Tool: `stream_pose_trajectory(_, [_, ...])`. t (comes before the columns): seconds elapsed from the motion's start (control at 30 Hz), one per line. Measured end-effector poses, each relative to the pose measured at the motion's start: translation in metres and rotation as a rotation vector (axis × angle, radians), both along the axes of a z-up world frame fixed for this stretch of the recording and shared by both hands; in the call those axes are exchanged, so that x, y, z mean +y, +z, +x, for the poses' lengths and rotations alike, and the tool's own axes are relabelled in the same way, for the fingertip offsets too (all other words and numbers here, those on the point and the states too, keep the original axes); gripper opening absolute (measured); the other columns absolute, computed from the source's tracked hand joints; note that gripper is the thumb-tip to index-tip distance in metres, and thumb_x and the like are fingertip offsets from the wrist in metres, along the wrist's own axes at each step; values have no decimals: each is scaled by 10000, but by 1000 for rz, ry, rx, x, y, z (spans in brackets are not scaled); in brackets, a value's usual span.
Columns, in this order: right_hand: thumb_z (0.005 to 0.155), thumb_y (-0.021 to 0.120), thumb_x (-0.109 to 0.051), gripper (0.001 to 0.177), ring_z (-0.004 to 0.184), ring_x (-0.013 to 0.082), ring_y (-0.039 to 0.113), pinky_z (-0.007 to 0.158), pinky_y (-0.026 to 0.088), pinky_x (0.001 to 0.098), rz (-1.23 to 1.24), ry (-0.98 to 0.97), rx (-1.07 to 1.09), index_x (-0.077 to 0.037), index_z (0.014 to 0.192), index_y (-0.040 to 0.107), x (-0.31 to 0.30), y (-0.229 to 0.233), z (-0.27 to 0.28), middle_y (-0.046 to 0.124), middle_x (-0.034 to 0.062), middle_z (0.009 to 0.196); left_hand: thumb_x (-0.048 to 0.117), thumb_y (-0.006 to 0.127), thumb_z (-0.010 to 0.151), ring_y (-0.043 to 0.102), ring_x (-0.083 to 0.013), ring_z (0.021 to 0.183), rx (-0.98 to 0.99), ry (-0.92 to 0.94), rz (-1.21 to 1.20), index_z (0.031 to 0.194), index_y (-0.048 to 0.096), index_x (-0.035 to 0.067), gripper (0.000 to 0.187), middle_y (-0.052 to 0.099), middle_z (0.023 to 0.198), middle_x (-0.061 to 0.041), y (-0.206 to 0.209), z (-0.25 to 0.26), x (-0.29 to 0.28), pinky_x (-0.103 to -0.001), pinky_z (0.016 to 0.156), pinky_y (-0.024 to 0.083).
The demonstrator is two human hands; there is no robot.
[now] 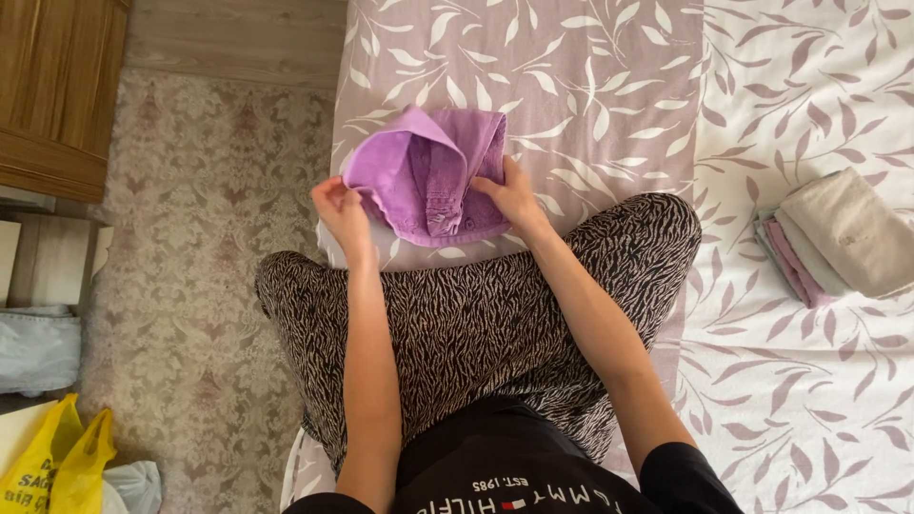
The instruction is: Folding small white and purple towels on a bed.
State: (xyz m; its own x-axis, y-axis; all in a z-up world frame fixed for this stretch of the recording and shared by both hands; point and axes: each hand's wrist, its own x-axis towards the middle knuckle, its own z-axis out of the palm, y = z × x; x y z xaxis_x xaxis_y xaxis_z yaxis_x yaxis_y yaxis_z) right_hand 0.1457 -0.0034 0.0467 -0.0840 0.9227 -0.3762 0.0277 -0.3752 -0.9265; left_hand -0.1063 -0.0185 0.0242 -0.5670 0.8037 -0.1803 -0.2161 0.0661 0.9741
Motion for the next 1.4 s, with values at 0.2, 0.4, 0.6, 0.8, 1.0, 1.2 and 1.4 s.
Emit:
stream_pose_trajectory(0.2, [923,626,-108,308,924,280,715,861,606,412,84,-86,-199,46,1178,548,7,-37,11,692,185,1062,-95,562,844,636,-262,999,632,-119,-325,1276,444,40,467,508,1219,-197,8,2,-4,-317,837,582])
stream_pose_trajectory(0.4, [934,600,-66,273,932,274,707,816,600,393,208,-92,-326,21,1185,538,11,-37,18,686,191,1079,251,743,974,499,-433,1228,1128,-241,-226,1401,375,10,613,435,1363,-296,10,17,-4,-550,968,466])
stream_pose_trajectory(0.6, [941,573,-34,308,934,300,700,832,583,425,293,-153,-643,-11,1247,548,18,-17,63,697,192,1093,180,770,848,483,-408,1290,1192,-255,-311,1413,403,22,692,475,1386,-276,-24,9,-3,-554,1024,437])
stream_pose_trajectory(0.8, [854,657,17,372,1088,332,584,934,531,455,773,-117,-959,35,1217,576,21,-31,58,635,208,1162,87,789,819,465,-431,1287,1105,-260,-138,1352,473,-6,627,484,1378,-281,-8,38,6,-574,1069,387])
stream_pose_trajectory(1.0, [912,670,-46,224,1150,327,573,1013,499,441,648,212,-819,-27,1135,661,2,1,42,648,137,1173,65,784,836,543,-417,1240,1183,-269,116,1225,509,6,480,496,1331,-276,-30,45,-1,-510,1064,487])
stream_pose_trajectory(1.2, [839,572,67,356,1142,362,594,983,493,471,676,415,-1008,-55,1146,706,4,-39,56,672,139,1215,38,721,896,664,-319,1045,1095,-450,-21,1070,645,40,190,613,1201,-181,-40,44,-4,-387,876,607])
stream_pose_trajectory(1.4, [926,501,80,340,1040,289,680,861,596,360,396,233,-892,-66,1190,658,7,-14,60,673,154,1210,52,683,932,683,-260,981,1069,-596,-81,1069,680,47,137,663,1131,-133,-36,55,-3,-348,884,583])
